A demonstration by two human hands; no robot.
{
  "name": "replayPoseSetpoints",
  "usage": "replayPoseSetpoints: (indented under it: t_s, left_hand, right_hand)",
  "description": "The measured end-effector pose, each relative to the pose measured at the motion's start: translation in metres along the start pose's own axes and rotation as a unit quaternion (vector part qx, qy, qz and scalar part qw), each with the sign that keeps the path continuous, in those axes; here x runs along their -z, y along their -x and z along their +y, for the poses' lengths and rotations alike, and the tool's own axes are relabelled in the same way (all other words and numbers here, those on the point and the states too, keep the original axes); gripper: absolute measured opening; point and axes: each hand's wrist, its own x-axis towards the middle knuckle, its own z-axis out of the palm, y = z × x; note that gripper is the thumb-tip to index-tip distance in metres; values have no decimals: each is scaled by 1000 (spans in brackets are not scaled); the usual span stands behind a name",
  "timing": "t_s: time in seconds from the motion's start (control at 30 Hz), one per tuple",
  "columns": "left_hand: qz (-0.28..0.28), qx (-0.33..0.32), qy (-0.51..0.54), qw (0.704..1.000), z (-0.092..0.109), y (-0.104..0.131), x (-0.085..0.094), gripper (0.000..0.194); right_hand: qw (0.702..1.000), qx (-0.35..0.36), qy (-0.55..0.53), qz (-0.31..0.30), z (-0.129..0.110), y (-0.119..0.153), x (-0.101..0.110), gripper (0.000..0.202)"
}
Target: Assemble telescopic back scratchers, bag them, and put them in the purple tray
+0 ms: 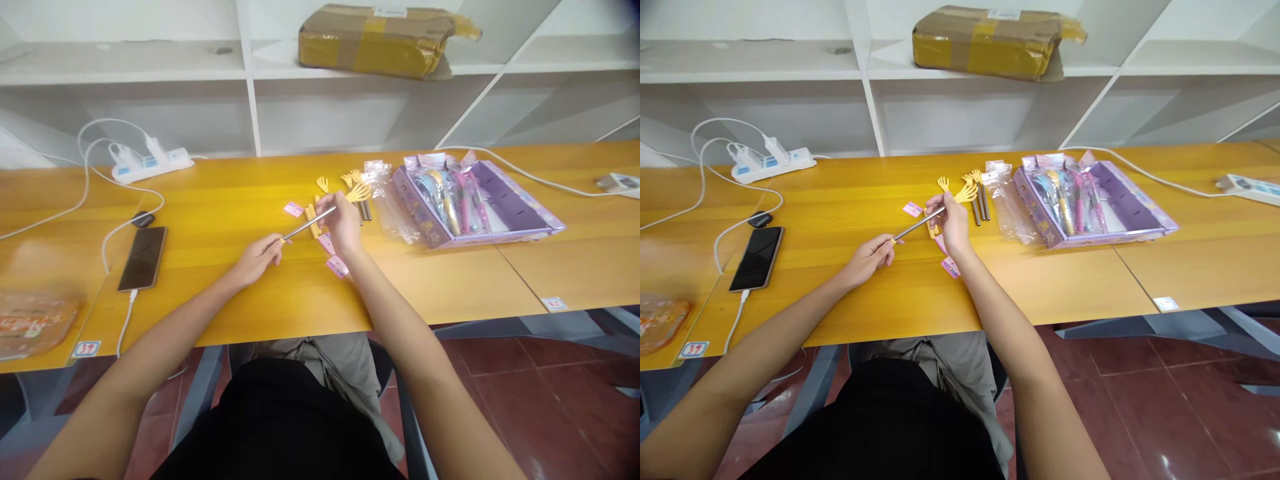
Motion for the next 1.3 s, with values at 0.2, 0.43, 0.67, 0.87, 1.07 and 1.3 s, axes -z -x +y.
replayPoseSetpoints:
  t_s: [0.2, 0.43, 0.67, 0.87, 1.07, 1.3]
  left_hand:
    - [-11, -7, -74, 997, 7, 0, -1, 47]
    - [-21, -13, -88, 996, 6, 1, -1, 42]
    - [11, -7, -47, 999, -5, 1, -4, 45]
    - [19, -9, -52, 998, 1, 2, -3, 50]
    - [52, -17, -59, 997, -5, -3, 4, 49]
    - [41, -18, -50, 998, -11, -4, 4, 48]
  right_hand:
    - [998, 51, 1, -26, 3, -2, 4, 68]
    - [998, 34, -5, -58, -2, -1, 4, 65]
    - [997, 23, -24, -65, 4, 0, 2, 69]
    - [997, 14, -5, -77, 7, -1, 7, 70]
    - [999, -2, 17, -42, 2, -19, 26, 72]
    - [999, 19, 46, -3, 1, -19, 30, 72]
